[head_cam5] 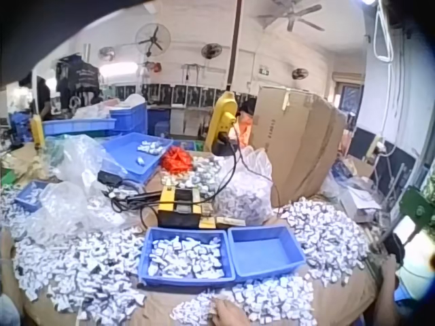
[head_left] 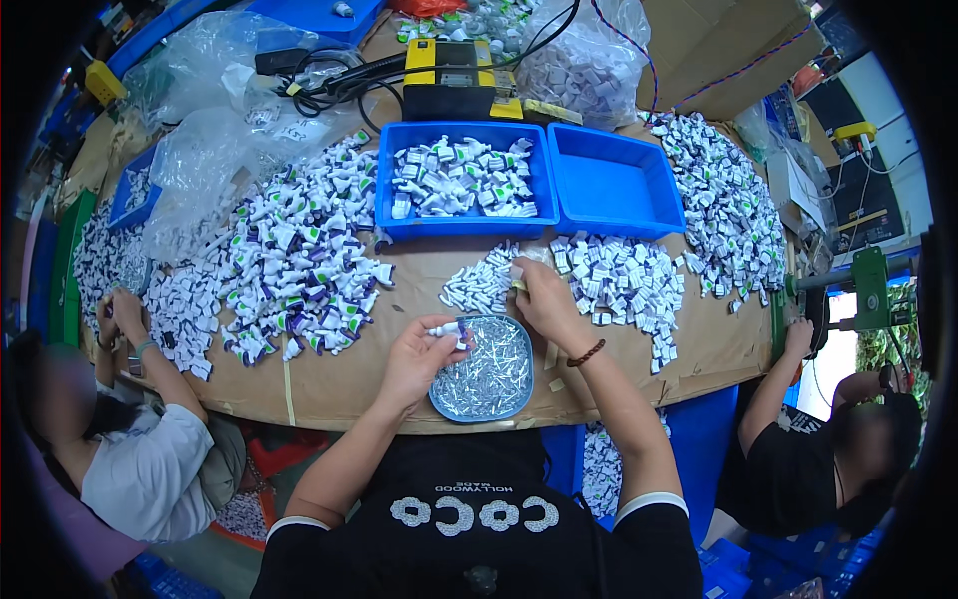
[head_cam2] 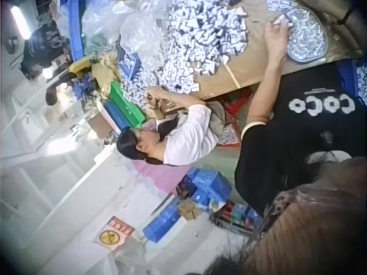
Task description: Sorting small white and purple components and placing them into a central pile or container at a factory workbench.
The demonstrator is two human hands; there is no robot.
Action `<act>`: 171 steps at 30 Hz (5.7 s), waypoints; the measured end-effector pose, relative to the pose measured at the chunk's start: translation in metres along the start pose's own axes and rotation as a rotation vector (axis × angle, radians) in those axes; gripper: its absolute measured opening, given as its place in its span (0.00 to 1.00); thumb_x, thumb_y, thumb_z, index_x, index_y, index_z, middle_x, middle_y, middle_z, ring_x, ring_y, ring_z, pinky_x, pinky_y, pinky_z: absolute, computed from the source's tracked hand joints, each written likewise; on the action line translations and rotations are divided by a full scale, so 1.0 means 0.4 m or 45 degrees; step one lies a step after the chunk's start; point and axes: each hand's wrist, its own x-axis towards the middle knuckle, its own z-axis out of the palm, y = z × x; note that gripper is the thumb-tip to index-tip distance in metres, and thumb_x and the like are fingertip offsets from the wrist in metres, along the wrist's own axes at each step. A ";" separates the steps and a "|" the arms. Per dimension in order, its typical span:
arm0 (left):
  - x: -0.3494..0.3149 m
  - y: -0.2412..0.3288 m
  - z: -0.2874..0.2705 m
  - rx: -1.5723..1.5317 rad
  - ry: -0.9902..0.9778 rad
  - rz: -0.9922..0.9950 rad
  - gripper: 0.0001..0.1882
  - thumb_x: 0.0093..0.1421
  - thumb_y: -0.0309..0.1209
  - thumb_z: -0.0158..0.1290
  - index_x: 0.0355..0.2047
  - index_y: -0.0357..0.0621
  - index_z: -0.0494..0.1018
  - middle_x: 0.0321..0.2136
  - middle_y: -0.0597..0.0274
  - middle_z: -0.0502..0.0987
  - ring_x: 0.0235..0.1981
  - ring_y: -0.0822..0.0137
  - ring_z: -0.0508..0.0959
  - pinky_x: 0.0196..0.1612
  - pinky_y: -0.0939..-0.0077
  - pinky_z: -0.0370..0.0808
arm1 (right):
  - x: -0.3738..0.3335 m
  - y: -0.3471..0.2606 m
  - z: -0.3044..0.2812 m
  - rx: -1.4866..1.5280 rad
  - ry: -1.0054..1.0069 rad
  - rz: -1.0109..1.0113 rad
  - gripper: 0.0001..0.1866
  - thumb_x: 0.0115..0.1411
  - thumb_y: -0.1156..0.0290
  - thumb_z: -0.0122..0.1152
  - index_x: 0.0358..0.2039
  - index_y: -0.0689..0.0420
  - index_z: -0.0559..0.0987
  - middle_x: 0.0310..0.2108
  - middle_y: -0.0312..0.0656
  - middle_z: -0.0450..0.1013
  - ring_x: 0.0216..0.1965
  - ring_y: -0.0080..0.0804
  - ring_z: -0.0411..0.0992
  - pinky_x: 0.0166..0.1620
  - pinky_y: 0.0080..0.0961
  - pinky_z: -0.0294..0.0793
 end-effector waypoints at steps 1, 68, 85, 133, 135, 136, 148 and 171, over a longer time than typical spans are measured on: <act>0.000 0.001 0.004 -0.027 -0.018 -0.017 0.13 0.63 0.21 0.47 0.48 0.35 0.64 0.40 0.52 0.76 0.41 0.65 0.79 0.45 0.75 0.78 | -0.002 -0.026 -0.026 0.082 -0.019 0.045 0.18 0.50 0.77 0.59 0.44 0.59 0.72 0.31 0.48 0.71 0.34 0.47 0.71 0.36 0.38 0.72; 0.008 -0.043 0.018 -0.225 -0.123 -0.334 0.14 0.60 0.18 0.51 0.46 0.36 0.68 0.37 0.60 0.74 0.36 0.72 0.77 0.36 0.85 0.75 | -0.190 -0.091 -0.120 0.099 0.046 -0.047 0.15 0.46 0.81 0.57 0.37 0.58 0.76 0.32 0.44 0.73 0.33 0.45 0.73 0.34 0.36 0.74; 0.005 -0.025 0.034 -0.243 -0.091 -0.321 0.12 0.61 0.22 0.52 0.46 0.40 0.68 0.37 0.58 0.77 0.34 0.73 0.77 0.40 0.81 0.77 | -0.193 0.114 -0.090 -0.444 0.025 0.200 0.07 0.50 0.77 0.53 0.32 0.58 0.74 0.29 0.46 0.70 0.32 0.46 0.72 0.30 0.39 0.73; -0.022 -0.006 0.045 -0.299 -0.101 -0.259 0.11 0.61 0.24 0.53 0.44 0.38 0.69 0.39 0.56 0.77 0.39 0.65 0.80 0.42 0.77 0.79 | -0.141 -0.217 -0.106 1.252 -0.071 0.552 0.07 0.56 0.77 0.63 0.35 0.65 0.79 0.29 0.37 0.77 0.32 0.18 0.72 0.35 0.17 0.71; -0.024 -0.007 0.045 -0.235 -0.093 -0.257 0.11 0.61 0.24 0.54 0.44 0.37 0.70 0.38 0.57 0.77 0.38 0.67 0.79 0.42 0.78 0.78 | -0.149 -0.209 -0.099 1.130 -0.076 0.470 0.06 0.56 0.77 0.64 0.34 0.64 0.79 0.28 0.38 0.77 0.32 0.19 0.73 0.35 0.19 0.71; -0.026 -0.003 0.049 -0.197 -0.080 -0.255 0.12 0.60 0.23 0.54 0.44 0.36 0.70 0.38 0.57 0.77 0.37 0.69 0.79 0.42 0.79 0.77 | -0.152 -0.207 -0.097 1.068 -0.079 0.430 0.06 0.55 0.77 0.64 0.34 0.63 0.79 0.28 0.39 0.78 0.32 0.19 0.73 0.36 0.19 0.72; -0.026 -0.051 0.034 0.471 -0.001 0.185 0.11 0.59 0.24 0.56 0.42 0.34 0.72 0.31 0.60 0.77 0.31 0.78 0.75 0.32 0.82 0.72 | -0.147 -0.221 -0.043 0.889 -0.046 0.501 0.06 0.56 0.76 0.62 0.34 0.63 0.78 0.24 0.41 0.76 0.26 0.21 0.71 0.31 0.21 0.70; -0.015 0.017 0.015 1.164 -0.493 0.070 0.13 0.69 0.35 0.39 0.43 0.38 0.65 0.23 0.65 0.69 0.26 0.74 0.71 0.32 0.78 0.70 | -0.105 -0.233 -0.097 0.784 -0.247 0.125 0.07 0.56 0.75 0.59 0.35 0.64 0.79 0.26 0.47 0.73 0.28 0.39 0.72 0.32 0.29 0.69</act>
